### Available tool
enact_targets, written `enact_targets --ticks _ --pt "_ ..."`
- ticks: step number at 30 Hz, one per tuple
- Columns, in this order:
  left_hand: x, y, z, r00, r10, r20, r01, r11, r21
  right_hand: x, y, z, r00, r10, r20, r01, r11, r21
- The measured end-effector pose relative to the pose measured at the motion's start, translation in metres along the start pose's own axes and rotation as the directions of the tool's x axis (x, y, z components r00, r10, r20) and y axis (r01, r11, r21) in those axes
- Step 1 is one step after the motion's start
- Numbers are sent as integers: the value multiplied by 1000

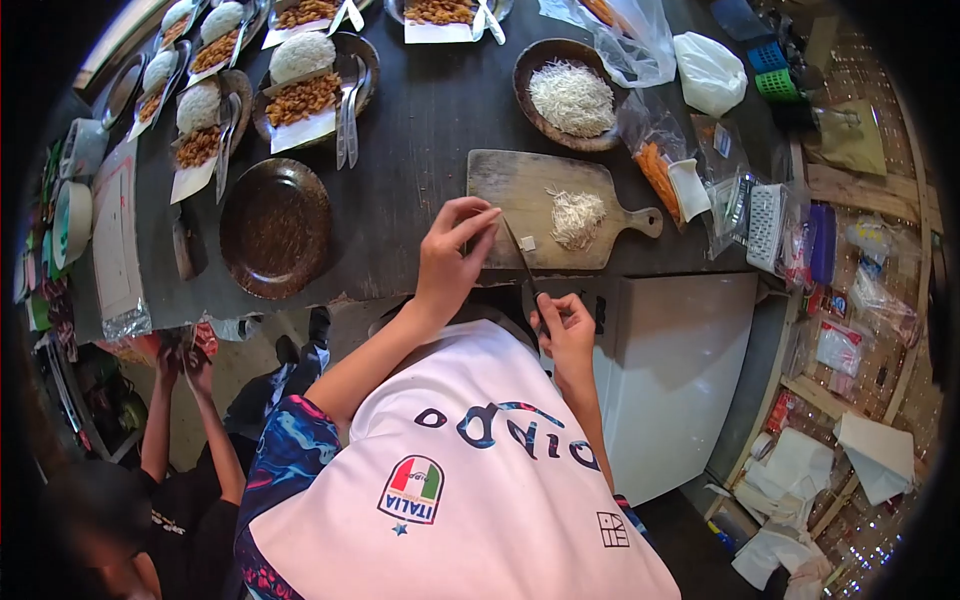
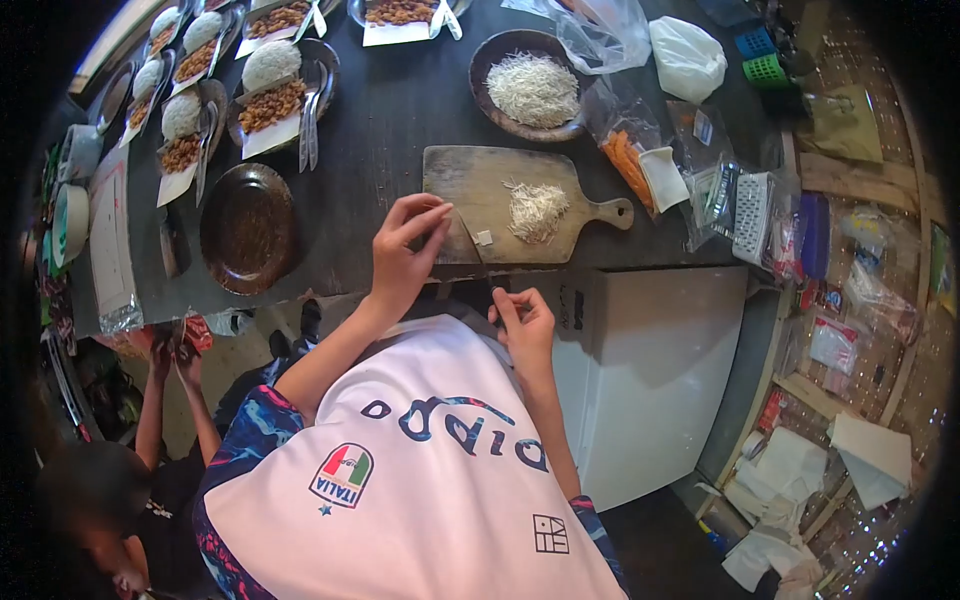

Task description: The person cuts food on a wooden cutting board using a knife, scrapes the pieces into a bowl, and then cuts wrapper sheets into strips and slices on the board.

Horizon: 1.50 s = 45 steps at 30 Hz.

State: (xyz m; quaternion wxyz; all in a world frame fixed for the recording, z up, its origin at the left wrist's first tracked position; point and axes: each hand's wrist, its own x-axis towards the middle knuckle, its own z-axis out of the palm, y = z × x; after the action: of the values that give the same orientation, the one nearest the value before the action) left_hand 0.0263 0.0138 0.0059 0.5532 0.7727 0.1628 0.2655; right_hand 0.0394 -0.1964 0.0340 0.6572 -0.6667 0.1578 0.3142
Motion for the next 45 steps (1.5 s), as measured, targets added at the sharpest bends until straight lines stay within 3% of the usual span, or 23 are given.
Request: enact_targets --ticks 6,11,17,21,24,30,33,36,37,45 --pt "7 -4 3 991 61 116 -71 994 84 11 -20 -16 994 -67 -81 69 997 21" --pt "9 1 5 972 95 217 -132 978 164 10 -16 -17 996 29 84 -28 1000 -6" --pt "27 0 10 902 216 373 -344 883 319 14 -22 -28 991 -121 -60 127 986 107" --pt "45 2 39 873 261 411 -421 830 367 17 -28 -37 941 -236 -240 268 957 107" --pt "61 4 53 861 268 432 -433 832 347 25 -22 -42 904 -241 -352 274 961 46" --pt "48 16 61 832 215 512 -409 860 304 22 -11 -26 939 -204 -276 229 971 65" --pt "48 18 76 817 211 536 -424 850 313 24 -16 -23 921 -211 -327 248 966 78" --pt "54 18 90 823 220 523 -432 841 327 32 -8 -32 910 -252 -330 259 966 -21" --pt "57 18 93 828 230 512 -439 834 335 36 -2 -33 897 -336 -287 322 942 -97" --pt "62 26 95 850 167 500 -382 849 366 46 -18 -51 948 -204 -244 220 975 40"
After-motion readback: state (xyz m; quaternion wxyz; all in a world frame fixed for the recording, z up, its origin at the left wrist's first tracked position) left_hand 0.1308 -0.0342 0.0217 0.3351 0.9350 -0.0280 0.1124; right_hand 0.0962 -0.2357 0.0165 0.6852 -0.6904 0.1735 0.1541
